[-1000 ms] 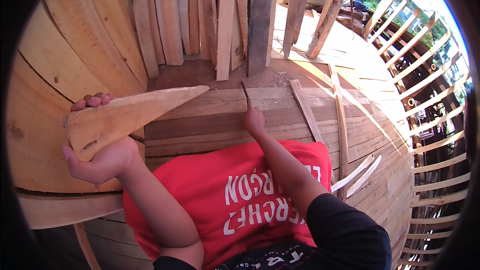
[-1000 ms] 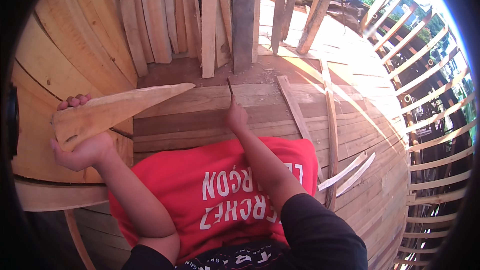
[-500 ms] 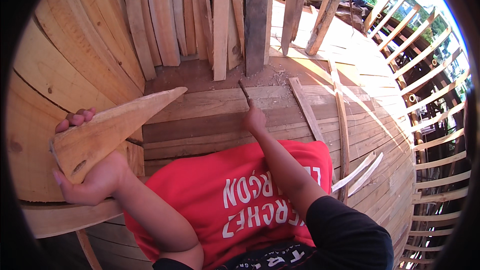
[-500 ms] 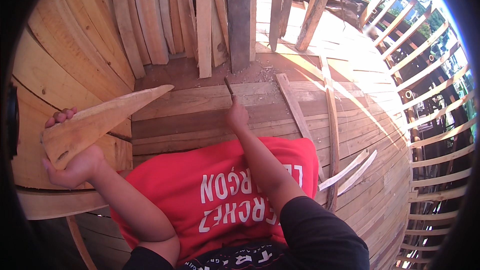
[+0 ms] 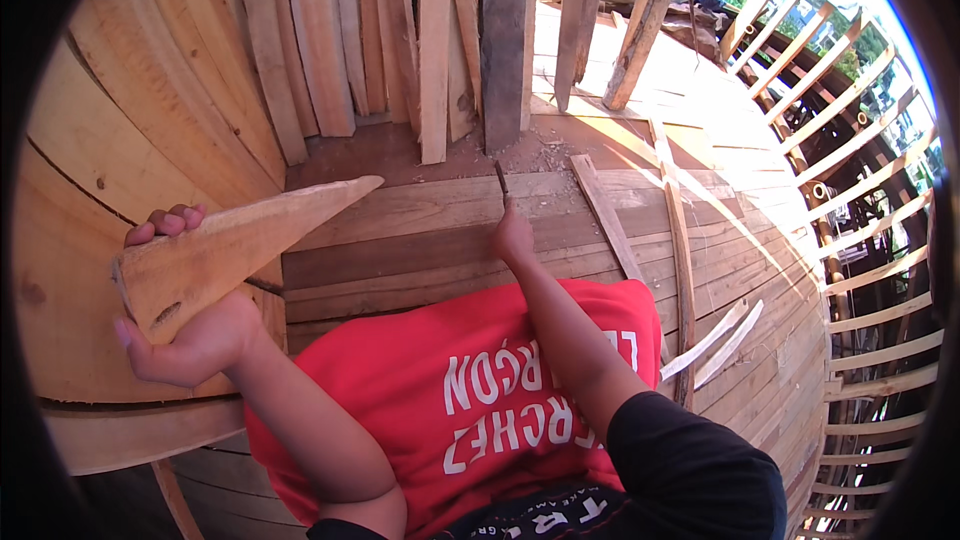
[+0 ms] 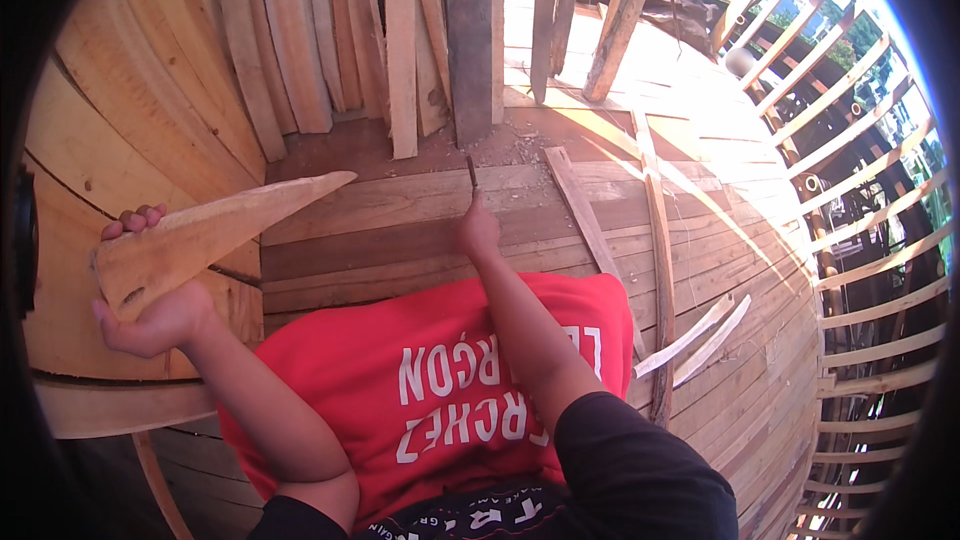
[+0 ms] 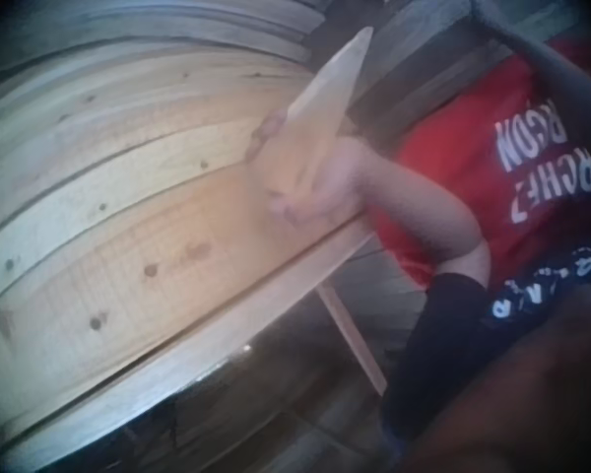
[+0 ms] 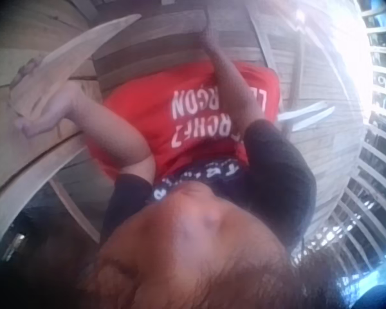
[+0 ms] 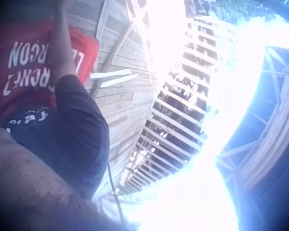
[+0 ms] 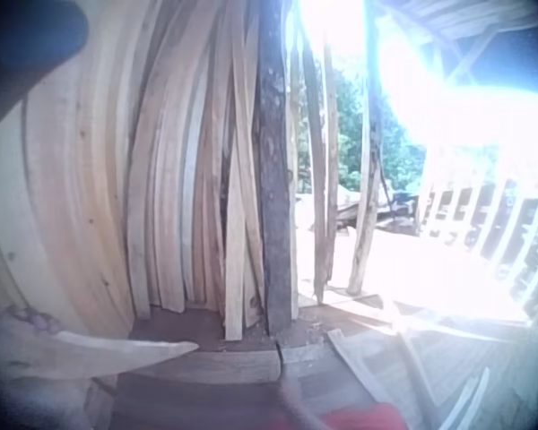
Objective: The person holds a triangular wooden piece in their left hand and uses a small knife in their right hand to carve and shape the wood. They repeatedly scrape the surface of the wood, removing thin shavings to refine the edges and smooth the surface.
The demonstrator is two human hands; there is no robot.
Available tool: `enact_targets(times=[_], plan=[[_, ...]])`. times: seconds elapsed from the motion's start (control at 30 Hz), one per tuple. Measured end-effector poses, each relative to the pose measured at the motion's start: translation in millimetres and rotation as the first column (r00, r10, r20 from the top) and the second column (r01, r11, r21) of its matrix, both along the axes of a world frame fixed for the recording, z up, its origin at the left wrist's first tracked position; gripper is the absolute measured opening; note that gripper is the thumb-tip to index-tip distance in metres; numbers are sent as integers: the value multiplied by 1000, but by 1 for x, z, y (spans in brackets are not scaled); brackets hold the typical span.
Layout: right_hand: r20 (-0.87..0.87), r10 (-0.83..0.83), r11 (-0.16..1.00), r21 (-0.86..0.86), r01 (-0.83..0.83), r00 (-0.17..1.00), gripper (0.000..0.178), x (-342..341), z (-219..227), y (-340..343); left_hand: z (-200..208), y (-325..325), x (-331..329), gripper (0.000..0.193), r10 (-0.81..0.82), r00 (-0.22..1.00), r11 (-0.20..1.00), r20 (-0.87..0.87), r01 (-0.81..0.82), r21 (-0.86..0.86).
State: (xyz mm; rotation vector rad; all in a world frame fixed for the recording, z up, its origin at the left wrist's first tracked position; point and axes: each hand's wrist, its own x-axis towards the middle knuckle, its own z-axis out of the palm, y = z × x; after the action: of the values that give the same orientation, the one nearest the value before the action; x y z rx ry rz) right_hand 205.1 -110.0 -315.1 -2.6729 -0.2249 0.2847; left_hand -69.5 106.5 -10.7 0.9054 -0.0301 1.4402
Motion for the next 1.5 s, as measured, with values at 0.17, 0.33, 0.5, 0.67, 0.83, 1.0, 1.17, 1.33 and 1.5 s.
enact_targets(times=[0.17, 0.33, 0.5, 0.67, 0.83, 1.0, 1.17, 1.33, 1.5], plan=[[165, 132, 989, 52, -142, 977, 58, -8, 1, 2, -1, 4, 2, 65, 5, 1000, 1000, 14, -5, -8], [190, 583, 764, 203, -613, 790, 60, -34, 10, 26, -2, 2, 2, 65, -17, 1000, 1000, -3, 17, 18], [185, 508, 843, 96, -530, 842, 60, -30, -11, 27, 3, -4, 3, 65, 6, 1000, 999, -19, -6, 40], [109, 102, 993, 50, -107, 989, 63, 17, -10, -10, 3, -2, 2, 65, 2, 1000, 999, -15, -2, 35], [154, 55, 998, 32, -61, 987, 56, 24, -1, -24, 5, -4, 7, 68, 56, 998, 998, -1, -56, 3], [80, 177, 971, 146, -187, 981, 59, 8, 5, -16, 7, -10, 10, 68, 91, 995, 995, -32, -92, -43], [69, -152, 988, -1, 152, 986, 34, 21, -8, -39, 6, -8, 8, 67, 60, 997, 998, -46, -61, -33], [-424, -318, 842, 284, 458, 848, 36, 32, 33, -48, 7, -7, 5, 64, 147, 984, 987, -105, -153, -50], [-123, 214, 972, 131, -197, 969, 31, 56, 86, -84, 8, -12, 2, 63, 16, 998, 1000, -63, -14, 21]])
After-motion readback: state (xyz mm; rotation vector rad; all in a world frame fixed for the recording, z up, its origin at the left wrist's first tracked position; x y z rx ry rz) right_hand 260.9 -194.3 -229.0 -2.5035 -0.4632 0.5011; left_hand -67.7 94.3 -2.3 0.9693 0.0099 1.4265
